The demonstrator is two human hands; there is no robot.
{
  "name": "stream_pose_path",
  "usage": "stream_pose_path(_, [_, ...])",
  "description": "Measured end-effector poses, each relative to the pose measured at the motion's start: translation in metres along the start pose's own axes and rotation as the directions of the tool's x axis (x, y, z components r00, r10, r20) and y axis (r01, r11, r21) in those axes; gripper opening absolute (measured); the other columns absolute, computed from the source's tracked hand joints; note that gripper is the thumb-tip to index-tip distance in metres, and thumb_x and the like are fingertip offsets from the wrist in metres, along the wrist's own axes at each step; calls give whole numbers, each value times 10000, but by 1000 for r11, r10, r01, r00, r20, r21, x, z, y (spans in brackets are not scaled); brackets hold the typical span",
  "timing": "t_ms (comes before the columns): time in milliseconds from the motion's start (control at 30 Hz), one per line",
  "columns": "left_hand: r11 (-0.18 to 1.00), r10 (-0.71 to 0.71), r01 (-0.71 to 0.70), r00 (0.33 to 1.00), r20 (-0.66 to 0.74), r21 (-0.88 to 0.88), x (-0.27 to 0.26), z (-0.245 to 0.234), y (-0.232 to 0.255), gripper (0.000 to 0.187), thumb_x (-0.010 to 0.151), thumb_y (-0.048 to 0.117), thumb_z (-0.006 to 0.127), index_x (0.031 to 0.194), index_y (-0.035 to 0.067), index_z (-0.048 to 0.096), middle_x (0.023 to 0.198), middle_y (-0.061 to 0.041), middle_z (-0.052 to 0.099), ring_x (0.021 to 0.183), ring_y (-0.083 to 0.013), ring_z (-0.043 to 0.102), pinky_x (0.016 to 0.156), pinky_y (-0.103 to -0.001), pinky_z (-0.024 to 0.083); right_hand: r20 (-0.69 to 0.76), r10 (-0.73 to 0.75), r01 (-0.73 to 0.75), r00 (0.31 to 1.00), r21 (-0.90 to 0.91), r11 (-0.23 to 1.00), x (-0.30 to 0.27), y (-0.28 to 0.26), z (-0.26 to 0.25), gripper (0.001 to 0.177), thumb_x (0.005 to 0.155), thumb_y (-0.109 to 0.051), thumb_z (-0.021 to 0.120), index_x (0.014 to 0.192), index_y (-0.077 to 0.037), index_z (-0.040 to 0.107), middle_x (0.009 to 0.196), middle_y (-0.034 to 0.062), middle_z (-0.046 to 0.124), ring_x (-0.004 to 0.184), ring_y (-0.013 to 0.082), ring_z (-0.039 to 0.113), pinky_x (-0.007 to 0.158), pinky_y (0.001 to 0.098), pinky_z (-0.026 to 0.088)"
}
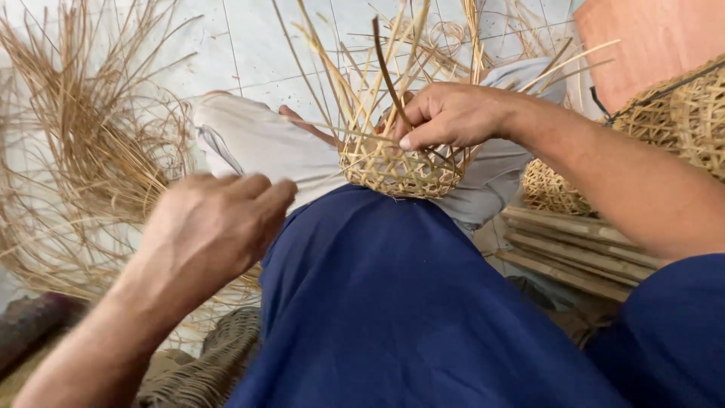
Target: A person is weaving a small basket using thin strips of bamboo or similar natural fiber.
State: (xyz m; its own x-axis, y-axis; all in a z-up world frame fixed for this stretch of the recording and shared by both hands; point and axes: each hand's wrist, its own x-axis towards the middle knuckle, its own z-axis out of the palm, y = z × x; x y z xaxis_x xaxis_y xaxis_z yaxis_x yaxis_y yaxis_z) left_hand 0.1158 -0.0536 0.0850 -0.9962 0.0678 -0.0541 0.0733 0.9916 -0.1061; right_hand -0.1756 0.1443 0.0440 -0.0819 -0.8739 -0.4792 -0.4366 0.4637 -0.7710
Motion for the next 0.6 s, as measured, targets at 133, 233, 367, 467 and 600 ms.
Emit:
stream_pose_path(133, [872,-24,74,994,-109,484,20,-49,-11,485,1346,334,471,877,219,518,549,132,352,443,-36,310,464,-215,334,40,70,-58,997,-258,965,-3,-28,7,256,849,-226,670,879,-67,868,518,15,629,404,106,402,386,276,296])
stream_pose_path(233, [859,-62,215,945,-322,465,63,-41,-25,381,1231,410,660,871,284,675,741,164,651,722,-85,559,956,-309,416,-13,146,-143,989,-312,939,-8,-37,7,216,839,-218,734,934,-80,869,574,23,664,449,144,471,471,307,365])
stream_pose_path(367, [966,89,130,643,-760,223,73,-22,6,423,1122,84,1063,1495,74,865,1541,-133,517,1368,-329,415,1152,-543,298,0,104,-101,995,-239,966,-7,-6,-8,277,850,-279,710,921,-52,851,533,23,630,427,138,482,411,306,369])
stream_pose_path(467, [960,155,-281,525,-837,2,68,-1,38,72,1044,199,789,1023,133,769,1013,-20,643,928,-169,590,809,-330,489,20,38,-38,999,-3,999,-11,12,-9,167,892,-132,725,962,-12,817,655,54,708,467,125,487,433,277,370])
stream_pose_path(600, [918,42,-237,855,-517,-318,87,31,46,565,967,480,714,1366,84,649,1216,-102,601,1059,-271,562,884,-420,449,57,2,-3,998,25,1000,-20,11,-12,171,884,-96,738,975,11,835,629,48,682,473,122,480,429,275,368])
